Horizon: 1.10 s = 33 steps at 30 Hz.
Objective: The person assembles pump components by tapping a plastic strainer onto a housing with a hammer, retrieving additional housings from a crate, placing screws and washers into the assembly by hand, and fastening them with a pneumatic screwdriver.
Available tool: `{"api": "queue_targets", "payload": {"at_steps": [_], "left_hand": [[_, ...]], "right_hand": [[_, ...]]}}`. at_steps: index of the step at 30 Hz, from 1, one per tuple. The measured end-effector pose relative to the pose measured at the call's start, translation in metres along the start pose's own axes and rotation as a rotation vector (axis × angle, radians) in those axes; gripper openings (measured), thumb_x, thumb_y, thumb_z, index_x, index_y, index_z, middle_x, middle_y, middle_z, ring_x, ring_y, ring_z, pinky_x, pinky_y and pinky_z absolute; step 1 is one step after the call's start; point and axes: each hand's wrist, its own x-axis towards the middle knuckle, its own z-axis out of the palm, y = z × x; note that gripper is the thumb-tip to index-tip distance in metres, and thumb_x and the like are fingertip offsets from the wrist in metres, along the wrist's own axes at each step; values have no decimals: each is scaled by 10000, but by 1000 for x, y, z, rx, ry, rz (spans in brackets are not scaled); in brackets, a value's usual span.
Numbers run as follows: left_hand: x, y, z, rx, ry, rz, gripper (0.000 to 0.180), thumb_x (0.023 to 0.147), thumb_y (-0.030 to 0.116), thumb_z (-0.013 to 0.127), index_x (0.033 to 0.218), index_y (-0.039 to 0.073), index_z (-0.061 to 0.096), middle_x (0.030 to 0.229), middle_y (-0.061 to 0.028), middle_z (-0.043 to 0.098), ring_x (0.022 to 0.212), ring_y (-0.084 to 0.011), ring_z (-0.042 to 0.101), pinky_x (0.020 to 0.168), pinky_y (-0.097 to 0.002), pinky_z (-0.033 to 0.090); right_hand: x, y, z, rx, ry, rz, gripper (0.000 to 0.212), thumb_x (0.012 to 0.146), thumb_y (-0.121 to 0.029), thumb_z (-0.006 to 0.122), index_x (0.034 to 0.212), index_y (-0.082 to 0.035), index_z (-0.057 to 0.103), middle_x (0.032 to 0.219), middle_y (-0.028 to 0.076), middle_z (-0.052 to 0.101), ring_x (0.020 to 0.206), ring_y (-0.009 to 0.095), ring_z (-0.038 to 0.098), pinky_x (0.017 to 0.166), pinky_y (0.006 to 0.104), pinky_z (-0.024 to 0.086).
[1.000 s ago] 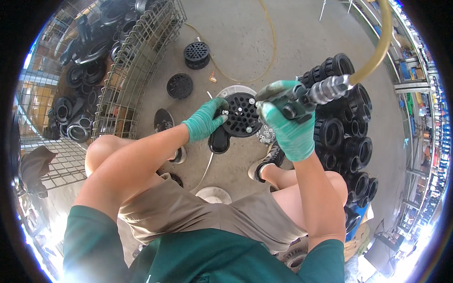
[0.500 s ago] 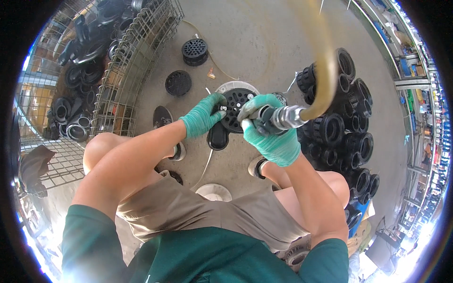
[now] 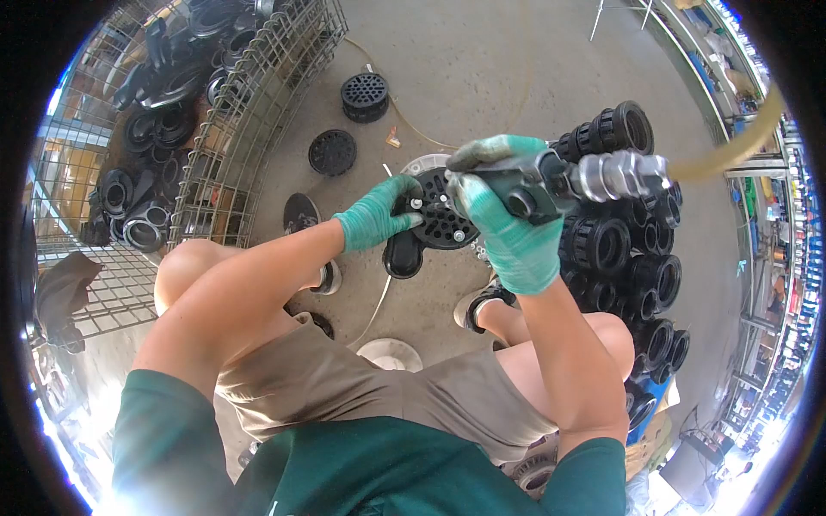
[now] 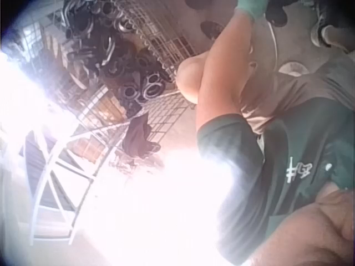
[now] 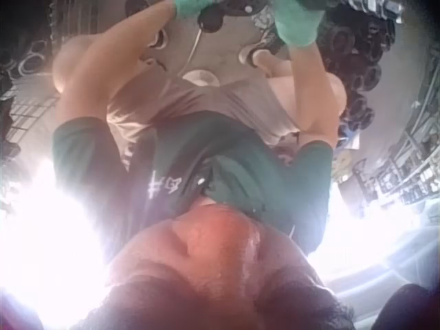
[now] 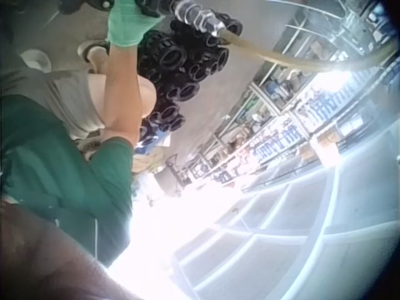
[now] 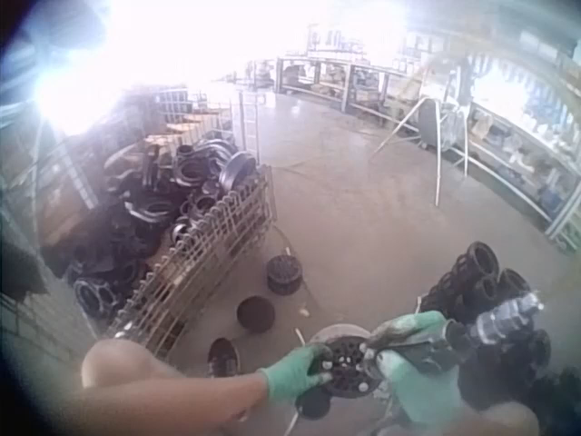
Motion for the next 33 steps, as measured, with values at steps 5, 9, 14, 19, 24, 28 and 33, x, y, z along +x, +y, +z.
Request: {"api": "queue_targets", "payload": {"at_steps": [5, 9, 14, 19, 24, 28, 33], "left_hand": [[-2, 2, -1, 18, 10, 10, 496, 893, 83, 741, 1318, 3, 498, 1192, -135, 606, 1090, -209, 583, 997, -366, 488], [2, -6, 3, -5, 35, 45, 468, 870, 99, 746, 1278, 11, 533, 1190, -162, 633, 1092, -269, 612, 977, -398, 500], [4, -13, 5, 2, 83, 98, 460, 851, 101, 745, 1264, 19, 557, 1184, -189, 659, 1096, -335, 641, 960, -424, 511], [1, -6, 3, 32, 73, 83, 531, 864, 118, 726, 1351, 32, 532, 1255, -212, 643, 1169, -376, 622, 1005, -440, 496], [-3, 7, 0, 133, 45, -13, 523, 872, 137, 723, 1344, 19, 530, 1261, -224, 639, 1174, -391, 619, 1002, -446, 498], [-1, 0, 3, 75, 66, 10, 503, 874, 133, 715, 1330, 15, 539, 1254, -226, 641, 1165, -391, 623, 996, -445, 502], [-1, -4, 6, 28, 101, 20, 477, 880, 119, 689, 1324, 19, 547, 1234, -229, 647, 1157, -390, 627, 986, -451, 502]], "right_hand": [[10, 25, 13, -75, 13, 38, 300, 847, 21, 724, 1114, -34, 600, 1021, 90, 703, 899, 137, 679, 810, 293, 574], [14, 31, 21, -195, -44, 25, 318, 848, 59, 681, 1129, -40, 573, 1034, 137, 700, 901, 187, 687, 839, 350, 584], [16, 35, 31, -255, -116, 58, 306, 843, 49, 697, 1115, -28, 580, 1023, 118, 706, 908, 162, 681, 837, 325, 577], [23, 38, 38, -238, -158, 118, 220, 848, 19, 710, 1050, -49, 660, 971, 20, 694, 860, 85, 630, 793, 267, 537], [20, 43, 29, -275, -177, 90, 277, 833, 39, 715, 1081, -55, 637, 973, 27, 687, 871, 110, 643, 800, 283, 548], [21, 41, 31, -227, -198, 117, 296, 829, 50, 714, 1091, -57, 628, 991, 33, 684, 891, 114, 647, 810, 288, 557], [21, 44, 27, -249, -213, 110, 282, 840, 38, 716, 1092, -56, 630, 997, 35, 686, 898, 114, 648, 815, 287, 559]]}}
